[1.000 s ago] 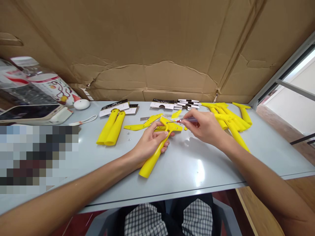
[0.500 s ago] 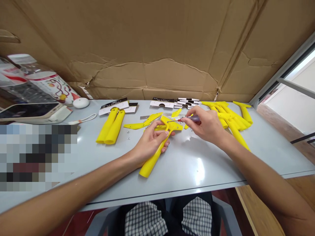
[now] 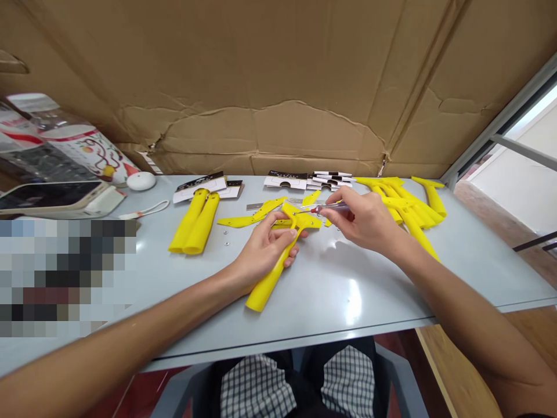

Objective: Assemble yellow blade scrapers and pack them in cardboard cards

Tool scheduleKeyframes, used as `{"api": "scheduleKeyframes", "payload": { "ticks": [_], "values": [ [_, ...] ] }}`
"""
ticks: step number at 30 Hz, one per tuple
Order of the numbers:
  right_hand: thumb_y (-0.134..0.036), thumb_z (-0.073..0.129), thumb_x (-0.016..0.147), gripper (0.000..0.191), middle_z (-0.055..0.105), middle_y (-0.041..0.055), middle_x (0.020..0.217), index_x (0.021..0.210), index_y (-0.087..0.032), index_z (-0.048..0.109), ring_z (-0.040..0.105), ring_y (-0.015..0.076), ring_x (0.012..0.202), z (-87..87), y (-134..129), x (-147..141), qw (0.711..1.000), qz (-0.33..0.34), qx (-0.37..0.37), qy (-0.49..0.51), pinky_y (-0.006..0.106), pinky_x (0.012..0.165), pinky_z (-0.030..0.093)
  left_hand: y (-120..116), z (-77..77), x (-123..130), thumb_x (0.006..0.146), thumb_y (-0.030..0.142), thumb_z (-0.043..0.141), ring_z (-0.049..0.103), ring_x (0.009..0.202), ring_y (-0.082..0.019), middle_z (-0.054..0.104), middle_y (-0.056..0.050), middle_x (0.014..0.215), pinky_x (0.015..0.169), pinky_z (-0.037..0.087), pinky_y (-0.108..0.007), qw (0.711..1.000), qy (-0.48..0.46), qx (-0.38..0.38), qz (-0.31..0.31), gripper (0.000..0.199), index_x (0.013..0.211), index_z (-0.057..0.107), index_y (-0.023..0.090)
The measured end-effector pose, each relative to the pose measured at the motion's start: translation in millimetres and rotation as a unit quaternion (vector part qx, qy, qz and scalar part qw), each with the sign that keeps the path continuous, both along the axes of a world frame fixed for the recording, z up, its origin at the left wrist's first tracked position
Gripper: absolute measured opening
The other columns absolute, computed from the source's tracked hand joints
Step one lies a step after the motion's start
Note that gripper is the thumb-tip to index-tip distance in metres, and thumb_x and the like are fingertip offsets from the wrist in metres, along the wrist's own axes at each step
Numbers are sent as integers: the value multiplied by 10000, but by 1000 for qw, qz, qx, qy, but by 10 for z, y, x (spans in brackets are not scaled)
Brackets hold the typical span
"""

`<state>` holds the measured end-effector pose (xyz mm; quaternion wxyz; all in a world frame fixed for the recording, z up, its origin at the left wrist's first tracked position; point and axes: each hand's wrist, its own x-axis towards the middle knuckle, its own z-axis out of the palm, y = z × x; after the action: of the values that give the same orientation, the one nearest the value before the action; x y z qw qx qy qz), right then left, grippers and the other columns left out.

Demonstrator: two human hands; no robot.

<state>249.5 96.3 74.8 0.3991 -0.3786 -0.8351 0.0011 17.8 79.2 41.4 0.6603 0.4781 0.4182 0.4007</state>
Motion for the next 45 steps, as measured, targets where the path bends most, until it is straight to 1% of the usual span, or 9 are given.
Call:
{"api": "scheduleKeyframes", "payload": {
  "ticks": [3, 9, 12, 16, 22, 31, 37, 42, 45],
  "values": [
    [-368, 709, 1017, 204, 639, -60, 602, 904, -218, 627, 481, 98, 471, -15, 14, 2, 1000, -12, 19, 12, 272, 543, 364, -4, 1, -5, 991, 292, 707, 562, 587, -96, 764, -100, 1025, 519, 452, -244, 1000, 12, 9, -8, 327, 1176, 443, 234],
    [-221, 638, 1022, 85, 764, 3, 842, 943, -224, 666, 657, 122, 684, -33, 26, -2, 998, 58, 24, 4, 252, 633, 463, -1, -22, -9, 985, 301, 713, 563, 604, -100, 763, -94, 1015, 519, 451, -238, 1000, 6, 9, -7, 334, 1169, 442, 234],
    [-298, 710, 1016, 116, 739, -22, 726, 940, -215, 686, 616, 109, 572, -49, 36, 3, 999, 23, 10, 20, 255, 593, 443, 1, -18, -5, 985, 303, 712, 564, 605, -99, 764, -102, 1042, 515, 449, -237, 1000, 7, 7, -7, 330, 1163, 443, 234],
    [-384, 697, 1021, 217, 552, -85, 508, 886, -218, 660, 475, 96, 431, -21, 17, 2, 999, -26, 13, 14, 273, 542, 359, -2, -9, -7, 991, 295, 702, 555, 586, -94, 765, -101, 1036, 510, 448, -240, 1000, 13, 11, -8, 316, 1152, 437, 237],
    [-251, 653, 943, 111, 647, -67, 631, 1023, -229, 580, 528, 106, 473, 71, -45, 10, 1000, -7, -27, 1, 267, 549, 384, -8, -4, -9, 973, 305, 729, 561, 589, -96, 763, -90, 1030, 508, 448, -237, 1000, 0, 9, -9, 345, 1159, 445, 244],
    [-437, 690, 1011, 268, 586, -63, 548, 857, -232, 614, 512, 110, 463, -13, 5, -1, 998, -54, 37, 1, 268, 556, 370, -14, 22, 8, 983, 282, 716, 553, 590, -90, 760, -100, 1063, 508, 442, -236, 1000, -3, 2, -8, 326, 1194, 473, 229],
    [-253, 641, 952, 69, 737, 2, 814, 984, -223, 588, 588, 117, 566, 26, -30, -24, 1000, 15, 10, 1, 265, 593, 426, 11, -36, -7, 955, 296, 754, 569, 594, -101, 764, -91, 1033, 504, 434, -238, 1000, -23, -2, 1, 368, 1191, 476, 242],
    [-433, 689, 1014, 286, 636, -33, 594, 835, -230, 599, 508, 123, 490, -49, 29, 0, 998, -55, 28, -10, 283, 559, 348, 20, -39, -1, 954, 285, 758, 563, 578, -100, 757, -95, 1026, 492, 425, -247, 1000, -18, -2, 4, 399, 1238, 483, 229],
    [-443, 642, 1031, 254, 606, -46, 570, 904, -225, 620, 516, 126, 486, -40, 22, -3, 998, -61, 24, -14, 287, 562, 341, 2, 3, 5, 979, 275, 723, 558, 582, -97, 755, -103, 1047, 500, 437, -253, 1000, -3, 1, -4, 362, 1243, 482, 219]
  ]
}}
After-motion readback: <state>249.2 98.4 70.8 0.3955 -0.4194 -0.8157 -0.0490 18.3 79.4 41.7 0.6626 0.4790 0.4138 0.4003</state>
